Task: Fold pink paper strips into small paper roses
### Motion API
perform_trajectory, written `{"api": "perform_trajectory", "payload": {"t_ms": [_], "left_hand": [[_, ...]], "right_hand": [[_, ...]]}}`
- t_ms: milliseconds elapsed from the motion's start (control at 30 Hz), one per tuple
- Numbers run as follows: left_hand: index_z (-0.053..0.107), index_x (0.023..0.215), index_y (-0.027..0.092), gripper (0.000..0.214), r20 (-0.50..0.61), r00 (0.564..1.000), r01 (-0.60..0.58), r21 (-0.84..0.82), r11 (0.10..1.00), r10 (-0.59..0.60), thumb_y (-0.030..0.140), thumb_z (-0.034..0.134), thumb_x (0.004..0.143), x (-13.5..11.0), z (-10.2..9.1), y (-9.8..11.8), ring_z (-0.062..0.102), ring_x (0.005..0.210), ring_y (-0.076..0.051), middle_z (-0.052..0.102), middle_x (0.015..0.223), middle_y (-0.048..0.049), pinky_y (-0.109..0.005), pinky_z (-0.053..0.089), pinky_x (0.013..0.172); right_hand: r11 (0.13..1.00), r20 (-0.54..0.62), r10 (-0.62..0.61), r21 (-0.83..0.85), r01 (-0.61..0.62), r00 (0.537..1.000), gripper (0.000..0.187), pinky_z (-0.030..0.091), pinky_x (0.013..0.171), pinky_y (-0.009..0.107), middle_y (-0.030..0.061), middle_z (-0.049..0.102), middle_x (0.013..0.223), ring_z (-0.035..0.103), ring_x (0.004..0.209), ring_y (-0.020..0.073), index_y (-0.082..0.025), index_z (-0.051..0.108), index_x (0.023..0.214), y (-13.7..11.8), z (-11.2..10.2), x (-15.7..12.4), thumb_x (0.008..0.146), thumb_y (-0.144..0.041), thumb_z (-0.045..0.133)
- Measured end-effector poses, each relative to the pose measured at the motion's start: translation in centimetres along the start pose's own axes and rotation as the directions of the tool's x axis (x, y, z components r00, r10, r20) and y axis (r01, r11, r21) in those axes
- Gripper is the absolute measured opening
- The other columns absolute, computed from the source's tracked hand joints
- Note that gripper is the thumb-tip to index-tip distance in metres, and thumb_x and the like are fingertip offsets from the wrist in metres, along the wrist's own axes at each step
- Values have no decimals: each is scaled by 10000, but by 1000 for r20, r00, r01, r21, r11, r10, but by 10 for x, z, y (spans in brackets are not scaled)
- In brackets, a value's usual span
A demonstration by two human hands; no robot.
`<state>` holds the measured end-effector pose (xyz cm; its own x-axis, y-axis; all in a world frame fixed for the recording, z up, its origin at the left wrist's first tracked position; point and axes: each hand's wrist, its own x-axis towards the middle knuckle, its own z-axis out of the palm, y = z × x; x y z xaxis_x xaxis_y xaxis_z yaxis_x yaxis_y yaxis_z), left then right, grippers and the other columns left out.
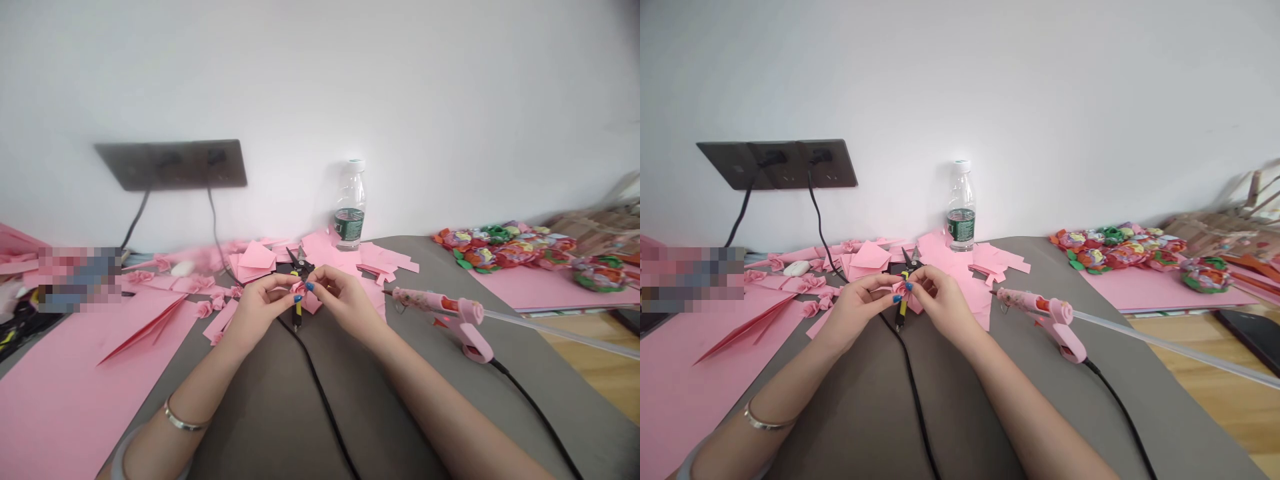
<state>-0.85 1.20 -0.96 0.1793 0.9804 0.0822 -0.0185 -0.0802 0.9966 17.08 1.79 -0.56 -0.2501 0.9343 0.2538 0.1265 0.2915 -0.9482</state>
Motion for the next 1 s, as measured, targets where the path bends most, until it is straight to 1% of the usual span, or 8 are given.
{"api": "perform_trajectory", "payload": {"t_ms": [67,167,267,433,500,700,867,1000], "left_hand": [[729,991,174,292,3,1000,3,-24,1000,-3,288,787,729,0,0,0,712,861,-206,764,971,-69,-330,561,814],[732,979,177,274,16,1000,-3,-51,999,4,281,790,732,0,0,1,714,857,-201,765,968,-66,-322,564,806],[735,964,174,267,35,999,-7,-75,997,9,276,798,724,0,0,1,718,850,-204,768,968,-70,-330,566,806],[742,966,171,285,53,999,6,-120,993,1,280,813,712,0,-1,-1,719,892,-220,772,990,-83,-342,565,831],[746,973,175,288,55,998,9,-127,992,-2,279,813,713,0,-1,-2,719,897,-221,774,989,-84,-343,565,838],[751,980,174,304,26,999,42,-132,990,-39,277,819,702,-1,0,1,710,923,-222,772,984,-83,-328,564,827],[754,974,175,306,24,999,45,-118,992,-43,281,821,696,-1,1,4,710,928,-228,771,998,-84,-339,564,837],[759,968,176,300,30,999,30,-80,996,-27,283,819,694,-1,0,5,714,931,-231,776,996,-82,-345,565,846]], "right_hand": [[995,55,35,89,-39,998,218,406,606,264,9,586,733,512,652,133,-177,599,812,0,0,0,874,-385,576],[960,136,125,233,-154,983,291,419,595,255,3,572,703,513,631,124,-177,586,784,-2,-1,0,843,-459,625],[906,160,196,349,-242,967,334,416,575,241,-8,579,691,523,609,112,-184,557,781,-5,-2,0,789,-486,700],[854,186,229,432,-289,956,386,383,529,220,-21,595,686,528,574,101,-203,516,807,-7,-2,-1,741,-505,747],[859,186,217,430,-277,958,372,384,526,221,-22,591,676,528,570,101,-203,527,813,-6,-2,-1,751,-503,738],[952,99,93,283,-118,991,324,436,548,244,-13,578,684,536,589,109,-183,579,773,-4,-3,2,777,-480,709],[987,71,36,157,-47,997,261,436,589,261,10,608,740,547,645,128,-180,610,779,-5,-4,2,816,-433,660],[997,63,22,72,-27,998,224,418,593,267,8,601,717,539,637,134,-179,606,790,-4,-4,0,844,-394,634]]}}
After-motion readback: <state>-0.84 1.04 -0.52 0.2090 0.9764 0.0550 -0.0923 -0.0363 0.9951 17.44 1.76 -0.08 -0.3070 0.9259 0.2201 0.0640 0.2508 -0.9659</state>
